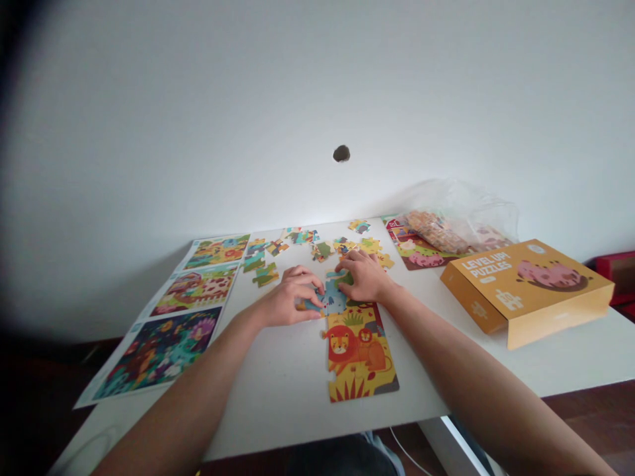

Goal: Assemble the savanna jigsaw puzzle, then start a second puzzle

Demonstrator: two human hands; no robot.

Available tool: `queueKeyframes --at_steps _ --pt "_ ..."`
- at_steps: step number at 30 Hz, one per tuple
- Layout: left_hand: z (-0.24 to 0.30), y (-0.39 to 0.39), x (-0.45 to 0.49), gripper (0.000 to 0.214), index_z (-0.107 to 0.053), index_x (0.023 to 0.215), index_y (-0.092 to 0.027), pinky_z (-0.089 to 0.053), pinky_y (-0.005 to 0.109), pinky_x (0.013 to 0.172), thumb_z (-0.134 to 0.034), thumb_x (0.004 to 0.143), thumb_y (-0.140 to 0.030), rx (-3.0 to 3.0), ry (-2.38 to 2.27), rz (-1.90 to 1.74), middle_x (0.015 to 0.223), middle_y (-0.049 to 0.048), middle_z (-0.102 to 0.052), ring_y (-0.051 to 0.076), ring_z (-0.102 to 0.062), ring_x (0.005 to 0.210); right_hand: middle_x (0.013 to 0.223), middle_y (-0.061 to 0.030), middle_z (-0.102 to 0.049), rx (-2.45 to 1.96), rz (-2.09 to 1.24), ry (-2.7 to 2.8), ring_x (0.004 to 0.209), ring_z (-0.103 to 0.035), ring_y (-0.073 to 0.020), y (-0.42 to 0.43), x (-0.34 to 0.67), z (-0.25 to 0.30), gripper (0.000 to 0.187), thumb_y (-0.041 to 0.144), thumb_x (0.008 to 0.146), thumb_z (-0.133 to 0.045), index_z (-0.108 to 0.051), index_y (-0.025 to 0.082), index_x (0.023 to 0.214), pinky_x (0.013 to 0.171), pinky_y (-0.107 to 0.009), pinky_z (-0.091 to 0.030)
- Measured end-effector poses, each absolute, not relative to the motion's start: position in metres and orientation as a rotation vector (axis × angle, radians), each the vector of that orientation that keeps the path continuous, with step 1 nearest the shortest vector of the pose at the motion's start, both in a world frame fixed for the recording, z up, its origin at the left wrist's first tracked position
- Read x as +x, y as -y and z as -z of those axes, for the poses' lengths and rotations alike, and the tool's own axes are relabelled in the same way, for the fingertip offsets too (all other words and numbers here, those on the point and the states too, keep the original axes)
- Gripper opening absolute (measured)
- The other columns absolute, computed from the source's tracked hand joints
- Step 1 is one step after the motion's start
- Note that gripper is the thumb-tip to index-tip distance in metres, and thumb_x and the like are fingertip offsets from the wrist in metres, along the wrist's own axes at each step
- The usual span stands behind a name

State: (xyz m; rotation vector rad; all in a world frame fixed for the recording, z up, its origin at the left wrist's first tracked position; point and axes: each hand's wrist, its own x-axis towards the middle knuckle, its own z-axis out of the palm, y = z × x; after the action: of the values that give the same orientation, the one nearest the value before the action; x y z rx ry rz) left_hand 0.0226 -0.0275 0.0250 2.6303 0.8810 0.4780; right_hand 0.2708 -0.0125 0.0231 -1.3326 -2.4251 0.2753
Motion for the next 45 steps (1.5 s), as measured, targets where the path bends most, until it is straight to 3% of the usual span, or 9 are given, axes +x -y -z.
queueKeyframes --at_steps 8,12,17,21,25,29,36,41,45 --pt "-0.030 0.030 0.024 0.016 -0.078 0.081 -0.029 -0.033 0.040 0.103 -0.077 0.077 -0.044 2.610 -0.860 -0.493 0.098 0.0004 -0.071 0.023 -0.053 0.108 0.115 -0.0095 -0.060 -1.264 -0.264 2.473 0.110 -0.054 -0.0305 0.012 0.271 -0.021 0.042 0.043 0.076 -0.071 -0.070 0.026 0.115 0.097 -0.047 -0.038" --pt "-0.027 0.024 0.022 0.022 -0.076 0.094 -0.026 -0.036 0.041 0.098 -0.057 0.092 -0.038 2.574 -1.073 -0.665 0.099 0.0023 -0.073 0.022 -0.056 0.102 0.121 -0.0112 -0.060 -1.225 -0.289 2.480 0.113 -0.055 -0.0306 0.012 0.271 -0.019 0.043 0.043 0.079 -0.069 -0.069 0.025 0.118 0.099 -0.049 -0.038" --pt "-0.012 0.014 0.015 0.030 -0.074 0.108 -0.026 -0.034 0.044 0.101 -0.047 0.096 -0.034 2.588 -1.326 -0.710 0.125 0.0024 -0.068 0.024 -0.052 0.112 0.157 -0.0114 -0.036 -1.171 -0.219 2.506 0.141 -0.032 -0.0371 0.007 0.268 -0.017 0.060 0.053 0.090 -0.056 -0.050 0.026 0.143 0.108 -0.058 -0.031" --pt "-0.005 0.013 0.015 0.037 -0.065 0.128 -0.030 -0.029 0.050 0.104 -0.048 0.095 -0.039 2.617 -1.442 -0.595 0.143 0.0018 -0.057 0.029 -0.044 0.122 0.159 -0.0094 -0.033 -1.228 -0.268 2.548 0.146 -0.023 -0.0394 0.001 0.261 -0.015 0.065 0.059 0.093 -0.048 -0.042 0.027 0.149 0.112 -0.066 -0.022" --pt "-0.003 0.012 0.016 0.044 -0.058 0.136 -0.032 -0.028 0.050 0.107 -0.049 0.095 -0.042 2.627 -1.427 -0.553 0.146 0.0023 -0.054 0.029 -0.040 0.127 0.157 -0.0096 -0.037 -1.200 -0.356 2.590 0.145 -0.026 -0.0388 0.000 0.258 -0.015 0.064 0.059 0.094 -0.047 -0.044 0.026 0.148 0.113 -0.071 -0.016" --pt "-0.002 0.011 0.016 0.048 -0.053 0.141 -0.032 -0.026 0.051 0.107 -0.049 0.094 -0.045 2.629 -1.454 -0.517 0.147 0.0026 -0.052 0.031 -0.039 0.129 0.152 -0.0100 -0.044 -1.136 -0.379 2.584 0.141 -0.036 -0.0359 0.002 0.257 -0.017 0.058 0.057 0.093 -0.050 -0.050 0.026 0.143 0.113 -0.069 -0.018" --pt "-0.004 0.012 0.018 0.045 -0.057 0.135 -0.033 -0.025 0.053 0.107 -0.048 0.094 -0.049 2.615 -1.507 -0.496 0.144 0.0027 -0.054 0.032 -0.043 0.122 0.145 -0.0109 -0.053 -1.367 -0.197 2.415 0.134 -0.045 -0.0298 -0.004 0.260 -0.015 0.044 0.046 0.101 -0.036 -0.058 0.024 0.132 0.113 -0.066 -0.019" --pt "-0.006 0.013 0.019 0.041 -0.061 0.130 -0.031 -0.026 0.051 0.105 -0.051 0.094 -0.047 2.585 -1.562 -0.567 0.138 0.0026 -0.058 0.031 -0.044 0.119 0.139 -0.0111 -0.058 -1.476 -0.092 2.366 0.128 -0.050 -0.0310 -0.003 0.260 -0.013 0.035 0.039 0.095 -0.051 -0.062 0.024 0.124 0.113 -0.067 -0.015" --pt "-0.008 0.012 0.020 0.039 -0.063 0.128 -0.031 -0.029 0.050 0.104 -0.049 0.095 -0.046 2.582 -1.559 -0.581 0.134 0.0023 -0.059 0.031 -0.044 0.119 0.126 -0.0098 -0.066 -1.514 -0.075 2.277 0.118 -0.058 -0.0284 -0.016 0.251 -0.019 0.029 0.030 0.095 -0.047 -0.068 0.022 0.113 0.113 -0.057 -0.024"
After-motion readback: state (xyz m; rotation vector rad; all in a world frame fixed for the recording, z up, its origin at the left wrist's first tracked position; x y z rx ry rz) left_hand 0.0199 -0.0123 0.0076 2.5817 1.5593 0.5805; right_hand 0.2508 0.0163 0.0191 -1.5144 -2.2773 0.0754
